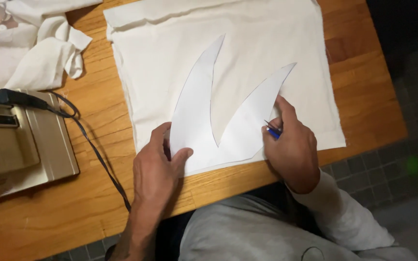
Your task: Tracing a paper pattern onto fabric using a pen and a marking tool
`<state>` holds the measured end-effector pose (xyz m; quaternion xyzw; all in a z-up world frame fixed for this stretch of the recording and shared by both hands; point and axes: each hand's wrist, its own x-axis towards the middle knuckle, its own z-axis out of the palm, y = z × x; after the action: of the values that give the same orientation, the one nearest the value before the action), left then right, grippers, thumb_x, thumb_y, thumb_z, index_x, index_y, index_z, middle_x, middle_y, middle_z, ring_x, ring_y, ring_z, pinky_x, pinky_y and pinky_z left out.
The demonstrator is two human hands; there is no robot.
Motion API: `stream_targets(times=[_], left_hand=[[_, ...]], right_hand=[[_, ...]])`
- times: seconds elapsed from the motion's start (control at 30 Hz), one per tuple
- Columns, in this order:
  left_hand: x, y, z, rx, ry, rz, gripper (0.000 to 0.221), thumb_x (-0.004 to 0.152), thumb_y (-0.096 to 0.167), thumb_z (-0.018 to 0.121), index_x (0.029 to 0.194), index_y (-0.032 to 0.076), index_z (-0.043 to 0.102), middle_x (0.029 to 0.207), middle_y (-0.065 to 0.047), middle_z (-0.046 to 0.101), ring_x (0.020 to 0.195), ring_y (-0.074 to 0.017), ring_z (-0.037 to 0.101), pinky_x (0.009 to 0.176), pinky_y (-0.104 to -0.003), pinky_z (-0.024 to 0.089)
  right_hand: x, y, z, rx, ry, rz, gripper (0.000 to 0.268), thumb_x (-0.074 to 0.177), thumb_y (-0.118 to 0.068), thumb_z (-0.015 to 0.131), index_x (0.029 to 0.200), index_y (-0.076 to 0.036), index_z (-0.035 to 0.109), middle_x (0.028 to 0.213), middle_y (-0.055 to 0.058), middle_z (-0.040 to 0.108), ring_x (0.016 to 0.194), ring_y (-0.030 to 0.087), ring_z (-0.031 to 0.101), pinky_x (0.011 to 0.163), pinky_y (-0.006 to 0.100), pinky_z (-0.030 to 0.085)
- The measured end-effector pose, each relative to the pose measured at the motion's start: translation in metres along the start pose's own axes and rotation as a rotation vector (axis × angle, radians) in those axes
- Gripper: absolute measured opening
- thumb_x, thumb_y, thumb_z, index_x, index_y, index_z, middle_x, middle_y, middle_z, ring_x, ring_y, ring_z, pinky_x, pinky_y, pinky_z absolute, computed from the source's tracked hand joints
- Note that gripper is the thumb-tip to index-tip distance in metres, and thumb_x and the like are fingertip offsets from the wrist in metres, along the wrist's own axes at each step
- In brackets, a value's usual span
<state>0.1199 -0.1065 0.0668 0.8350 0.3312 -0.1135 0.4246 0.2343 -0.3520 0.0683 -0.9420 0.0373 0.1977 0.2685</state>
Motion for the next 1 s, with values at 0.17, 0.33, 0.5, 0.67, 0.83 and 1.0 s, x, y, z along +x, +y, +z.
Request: stream_targets(times=[0.17, 0.33, 0.5, 0.67, 0.83, 1.0], left_hand=[[0.001, -0.001, 0.000, 0.020, 0.007, 0.005, 0.081, 0.095, 0.021, 0.095, 0.168, 0.008, 0.062, 0.128, -0.033, 0.082, 0.130, -0.0573, 0.076, 0.112, -0.066, 0.059], [0.009, -0.005, -0.005, 0.001, -0.041, -0.017, 0.083, 0.093, 0.025, 0.097, 0.167, 0.013, 0.063, 0.126, -0.031, 0.084, 0.130, -0.0555, 0.077, 0.113, -0.064, 0.059], [0.018, -0.007, -0.008, 0.026, -0.070, -0.041, 0.085, 0.090, 0.025, 0.099, 0.167, 0.019, 0.064, 0.122, -0.025, 0.087, 0.128, -0.0487, 0.080, 0.111, -0.059, 0.061], [0.015, -0.001, -0.007, 0.223, 0.109, 0.204, 0.111, 0.075, 0.028, 0.112, 0.171, 0.008, 0.061, 0.133, -0.025, 0.078, 0.125, -0.0454, 0.074, 0.115, -0.058, 0.058], [0.044, -0.017, 0.009, 0.360, 0.233, 0.774, 0.097, 0.086, 0.039, 0.103, 0.162, -0.002, 0.059, 0.156, -0.031, 0.063, 0.142, -0.0494, 0.055, 0.119, -0.062, 0.047], [0.053, -0.003, 0.060, 0.632, 0.012, 0.884, 0.095, 0.110, 0.065, 0.060, 0.180, 0.007, 0.034, 0.191, -0.022, 0.027, 0.179, -0.0393, 0.021, 0.144, -0.057, 0.013]], right_hand=[[-0.002, 0.008, 0.001, -0.018, 0.029, -0.035, 0.073, 0.107, -0.012, 0.074, 0.177, -0.013, 0.053, 0.114, 0.013, 0.085, 0.114, 0.041, 0.080, 0.109, 0.059, 0.056], [-0.003, 0.010, -0.001, -0.008, 0.031, -0.018, 0.075, 0.106, -0.012, 0.074, 0.178, -0.013, 0.052, 0.114, 0.012, 0.085, 0.112, 0.039, 0.080, 0.110, 0.056, 0.056], [-0.002, 0.017, 0.003, 0.006, 0.067, -0.077, 0.062, 0.107, -0.015, 0.074, 0.169, -0.012, 0.065, 0.120, 0.015, 0.086, 0.117, 0.042, 0.081, 0.110, 0.058, 0.058], [0.029, 0.042, -0.014, -0.085, 0.241, -0.155, 0.055, 0.105, -0.029, 0.082, 0.159, -0.014, 0.077, 0.141, 0.021, 0.081, 0.133, 0.050, 0.074, 0.112, 0.064, 0.058], [0.130, 0.139, -0.030, -0.158, 0.582, -0.442, 0.039, 0.114, -0.012, 0.066, 0.147, 0.007, 0.073, 0.129, 0.034, 0.073, 0.114, 0.056, 0.068, 0.098, 0.065, 0.051], [0.139, 0.134, -0.041, -0.300, 0.539, -0.532, 0.044, 0.119, -0.006, 0.062, 0.156, 0.017, 0.066, 0.130, 0.044, 0.061, 0.119, 0.062, 0.055, 0.102, 0.069, 0.043]])
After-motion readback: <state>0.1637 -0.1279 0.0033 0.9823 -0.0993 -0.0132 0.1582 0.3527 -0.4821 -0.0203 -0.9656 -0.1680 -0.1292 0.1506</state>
